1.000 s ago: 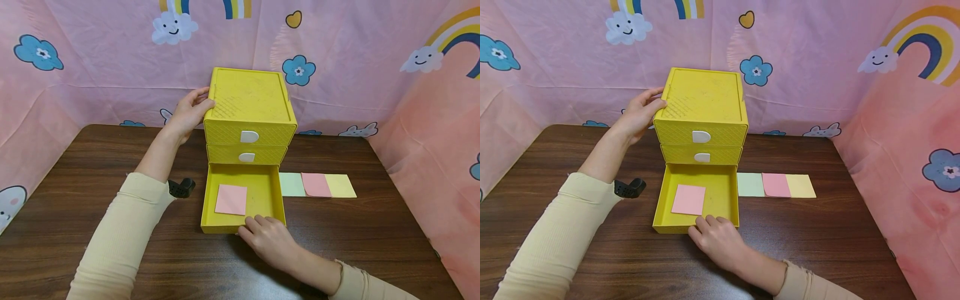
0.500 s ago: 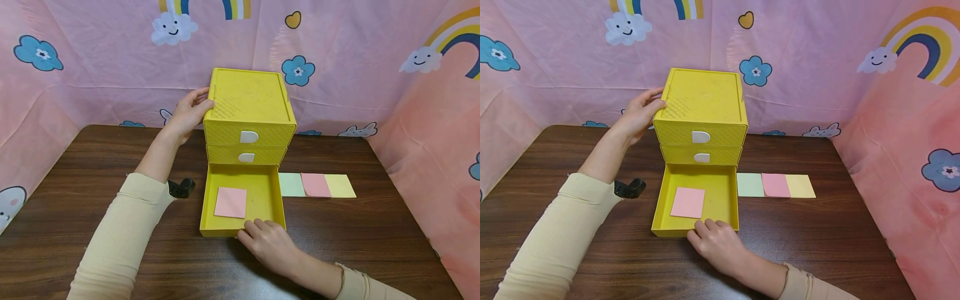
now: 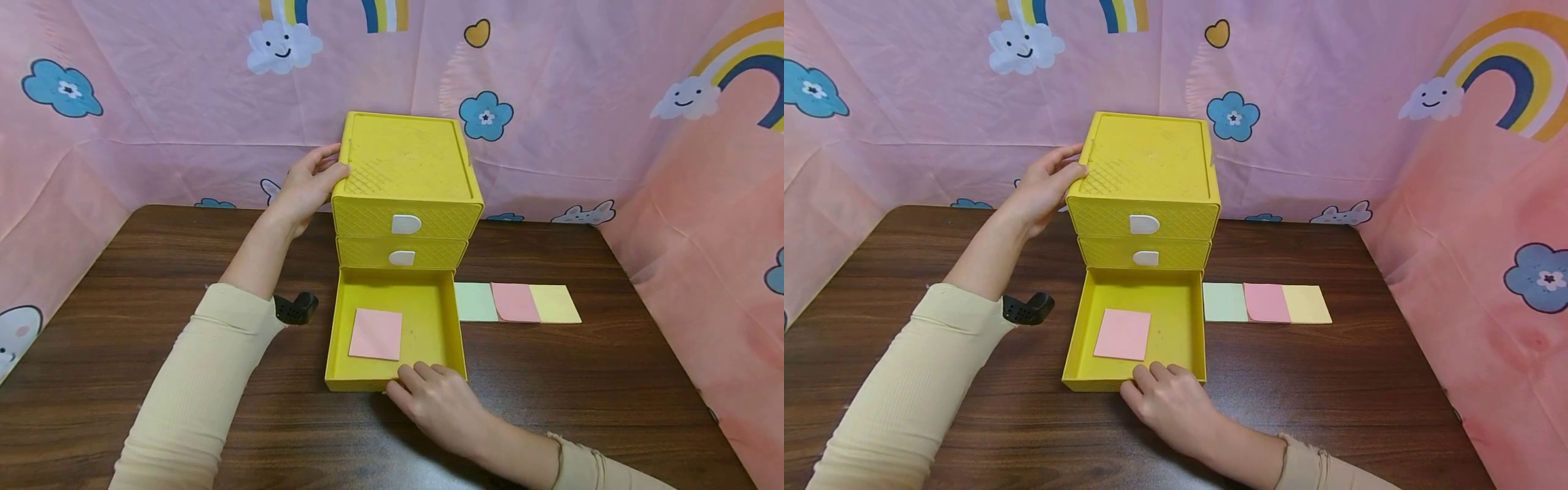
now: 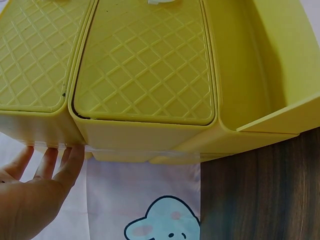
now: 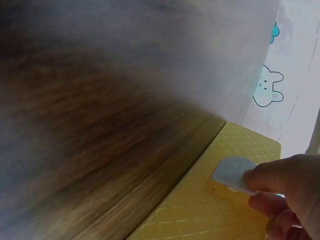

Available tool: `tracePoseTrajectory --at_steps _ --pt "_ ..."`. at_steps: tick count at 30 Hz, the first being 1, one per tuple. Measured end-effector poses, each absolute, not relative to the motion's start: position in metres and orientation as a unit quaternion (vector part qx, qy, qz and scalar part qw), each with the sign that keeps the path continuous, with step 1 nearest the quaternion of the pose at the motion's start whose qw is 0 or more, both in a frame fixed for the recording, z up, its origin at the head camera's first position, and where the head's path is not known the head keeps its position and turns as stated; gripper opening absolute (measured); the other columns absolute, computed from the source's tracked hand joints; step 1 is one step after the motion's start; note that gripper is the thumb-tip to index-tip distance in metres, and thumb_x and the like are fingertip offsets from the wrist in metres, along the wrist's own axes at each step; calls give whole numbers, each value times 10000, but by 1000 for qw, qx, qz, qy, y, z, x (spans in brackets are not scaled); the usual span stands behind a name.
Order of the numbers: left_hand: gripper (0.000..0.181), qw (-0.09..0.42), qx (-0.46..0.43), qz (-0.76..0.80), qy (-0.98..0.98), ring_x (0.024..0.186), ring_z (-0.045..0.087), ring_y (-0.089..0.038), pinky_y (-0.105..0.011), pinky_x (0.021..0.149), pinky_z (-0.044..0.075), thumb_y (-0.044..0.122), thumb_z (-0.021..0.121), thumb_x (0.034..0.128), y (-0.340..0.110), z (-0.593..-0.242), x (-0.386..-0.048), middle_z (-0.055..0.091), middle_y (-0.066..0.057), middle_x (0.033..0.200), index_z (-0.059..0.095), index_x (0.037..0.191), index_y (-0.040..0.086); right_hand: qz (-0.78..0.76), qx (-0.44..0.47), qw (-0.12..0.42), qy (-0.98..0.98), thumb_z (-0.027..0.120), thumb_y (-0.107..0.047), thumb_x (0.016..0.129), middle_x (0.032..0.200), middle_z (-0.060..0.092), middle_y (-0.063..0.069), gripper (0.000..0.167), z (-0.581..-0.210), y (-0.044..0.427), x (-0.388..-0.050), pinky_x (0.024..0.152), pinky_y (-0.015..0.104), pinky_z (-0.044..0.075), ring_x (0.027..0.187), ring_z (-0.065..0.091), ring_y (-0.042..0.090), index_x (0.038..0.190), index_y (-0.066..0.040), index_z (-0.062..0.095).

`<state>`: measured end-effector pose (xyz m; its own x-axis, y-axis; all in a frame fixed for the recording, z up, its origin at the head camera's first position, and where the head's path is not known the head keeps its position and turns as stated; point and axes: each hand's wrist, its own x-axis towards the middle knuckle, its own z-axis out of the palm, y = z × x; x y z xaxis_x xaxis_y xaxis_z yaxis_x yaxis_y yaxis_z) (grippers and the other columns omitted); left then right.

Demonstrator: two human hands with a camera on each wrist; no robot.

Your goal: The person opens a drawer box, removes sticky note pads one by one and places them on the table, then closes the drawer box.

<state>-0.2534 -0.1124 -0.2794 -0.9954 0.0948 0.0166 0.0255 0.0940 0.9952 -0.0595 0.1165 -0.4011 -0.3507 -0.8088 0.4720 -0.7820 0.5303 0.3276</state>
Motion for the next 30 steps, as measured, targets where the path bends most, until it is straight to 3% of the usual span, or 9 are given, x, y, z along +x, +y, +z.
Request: tracePoseTrajectory --at_steps 8,18,30 --pt "539 28 37 668 742 1155 486 -191 -334 965 427 226 520 900 -113 -279 -254 388 -66 1395 368 1416 208 -23 486 303 -819 241 -9 925 658 449 -44 364 -401 117 -57 417 180 285 503 409 99 732 -142 519" --pt "536 29 37 670 741 1154 487 -192 -336 965 428 229 521 900 -113 -280 -254 389 -67 1391 370 1414 210 -25 489 319 -811 253 11 910 635 430 -49 361 -396 115 -55 441 168 185 485 376 91 713 -144 513" --pt "543 28 39 671 740 1144 494 -193 -335 965 428 228 522 899 -113 -280 -254 388 -70 1392 363 1418 205 -35 488 328 -808 276 17 898 640 435 -51 340 -395 115 -53 439 171 212 493 383 93 725 -146 519"
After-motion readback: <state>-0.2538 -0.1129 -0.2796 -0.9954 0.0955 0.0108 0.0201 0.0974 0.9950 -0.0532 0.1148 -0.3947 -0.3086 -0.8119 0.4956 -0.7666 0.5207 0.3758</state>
